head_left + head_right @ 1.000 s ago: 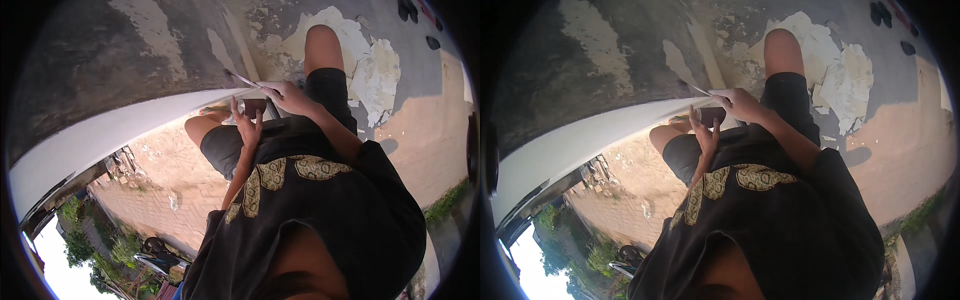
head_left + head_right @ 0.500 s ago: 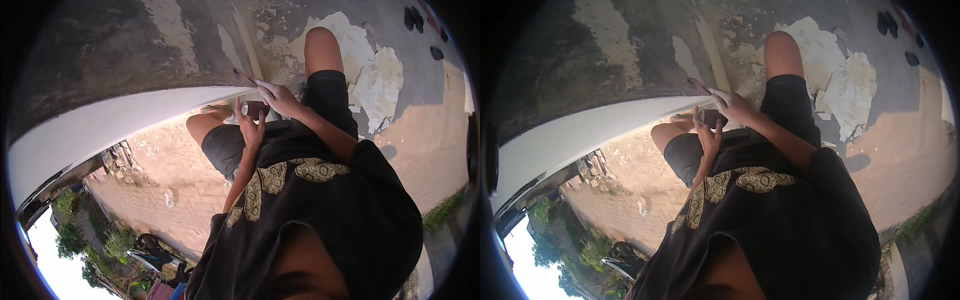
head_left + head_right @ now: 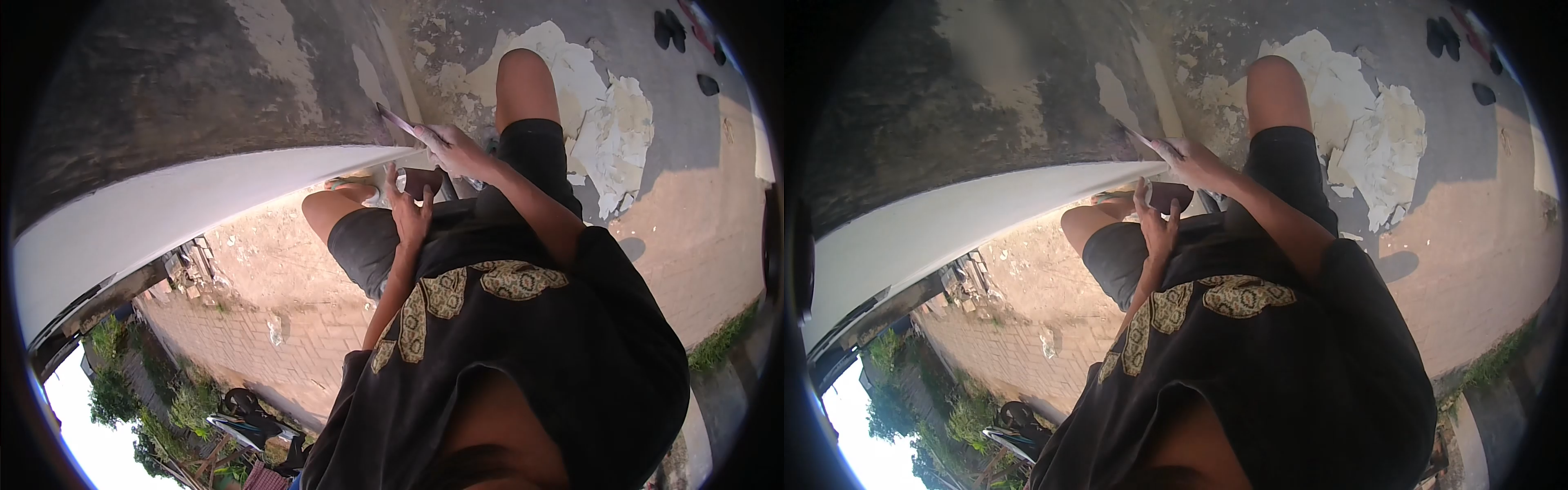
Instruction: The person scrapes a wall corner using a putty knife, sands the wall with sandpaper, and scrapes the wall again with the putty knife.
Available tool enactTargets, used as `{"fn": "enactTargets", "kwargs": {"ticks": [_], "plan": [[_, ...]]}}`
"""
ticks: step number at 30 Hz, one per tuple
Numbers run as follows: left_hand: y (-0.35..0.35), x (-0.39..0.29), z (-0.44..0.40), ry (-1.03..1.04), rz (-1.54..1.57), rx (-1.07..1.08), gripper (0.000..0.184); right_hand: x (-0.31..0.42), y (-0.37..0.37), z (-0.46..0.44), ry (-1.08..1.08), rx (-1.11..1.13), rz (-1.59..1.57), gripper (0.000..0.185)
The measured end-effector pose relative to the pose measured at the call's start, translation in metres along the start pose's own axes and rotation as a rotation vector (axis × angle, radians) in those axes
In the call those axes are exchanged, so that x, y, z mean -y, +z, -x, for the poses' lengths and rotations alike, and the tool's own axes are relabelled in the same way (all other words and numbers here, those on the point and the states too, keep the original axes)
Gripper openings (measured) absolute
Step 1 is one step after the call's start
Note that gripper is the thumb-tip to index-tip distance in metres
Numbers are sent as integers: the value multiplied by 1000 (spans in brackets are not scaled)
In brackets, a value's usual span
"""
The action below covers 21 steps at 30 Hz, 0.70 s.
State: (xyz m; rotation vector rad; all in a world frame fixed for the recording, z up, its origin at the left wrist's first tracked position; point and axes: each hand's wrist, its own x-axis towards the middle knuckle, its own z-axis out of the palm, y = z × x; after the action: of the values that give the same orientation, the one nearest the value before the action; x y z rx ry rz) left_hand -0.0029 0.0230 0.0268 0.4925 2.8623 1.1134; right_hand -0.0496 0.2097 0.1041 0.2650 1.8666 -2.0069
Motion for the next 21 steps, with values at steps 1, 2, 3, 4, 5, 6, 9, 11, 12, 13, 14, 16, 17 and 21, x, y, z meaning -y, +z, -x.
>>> {"fn": "enactTargets", "kwargs": {"ticks": [1, 2, 3, 4, 5, 6, 9, 11, 12, 13, 14, 16, 17, 21], "plan": [[0, 0, -1, -3, -1, 5, 33, 5, -2, 1, 28, 16, 5, 42], [0, 1, -1, -7, -6, 4, 33, 8, -3, 0, 55, 33, 10, 42], [0, 0, -1, -13, -10, 6, 33, 3, -1, -2, -11, 1, 21, 42], [0, -1, 0, -20, -12, 9, 33, -6, 4, -6, -76, -31, 32, 43], [1, -1, 0, -27, 5, 2, 33, -13, 7, -9, -138, -65, 44, 44], [2, -3, -1, -31, 23, -4, 33, -14, 6, -11, -143, -64, 40, 45], [2, -4, -2, -1, -21, 24, 33, -17, 1, -15, -155, -57, 55, 46], [2, -1, -6, 5, -35, 43, 33, -17, 1, -16, -163, -18, 109, 46], [1, -2, -5, -14, -13, 54, 33, -15, 3, -12, -159, -33, 96, 46], [2, -2, -4, -31, 12, 65, 33, -12, 4, -8, -155, -51, 86, 46], [3, -2, -5, -36, 17, 49, 33, -10, 4, -6, -151, -72, 79, 45], [4, -4, -7, -42, 31, 22, 32, -13, -1, -22, -164, -82, 166, 44], [5, -5, -6, -30, 13, 40, 32, -14, -2, -26, -168, -86, 206, 44], [4, 1, -5, -20, -19, 73, 33, -6, -3, -20, -143, -32, 159, 44]]}}
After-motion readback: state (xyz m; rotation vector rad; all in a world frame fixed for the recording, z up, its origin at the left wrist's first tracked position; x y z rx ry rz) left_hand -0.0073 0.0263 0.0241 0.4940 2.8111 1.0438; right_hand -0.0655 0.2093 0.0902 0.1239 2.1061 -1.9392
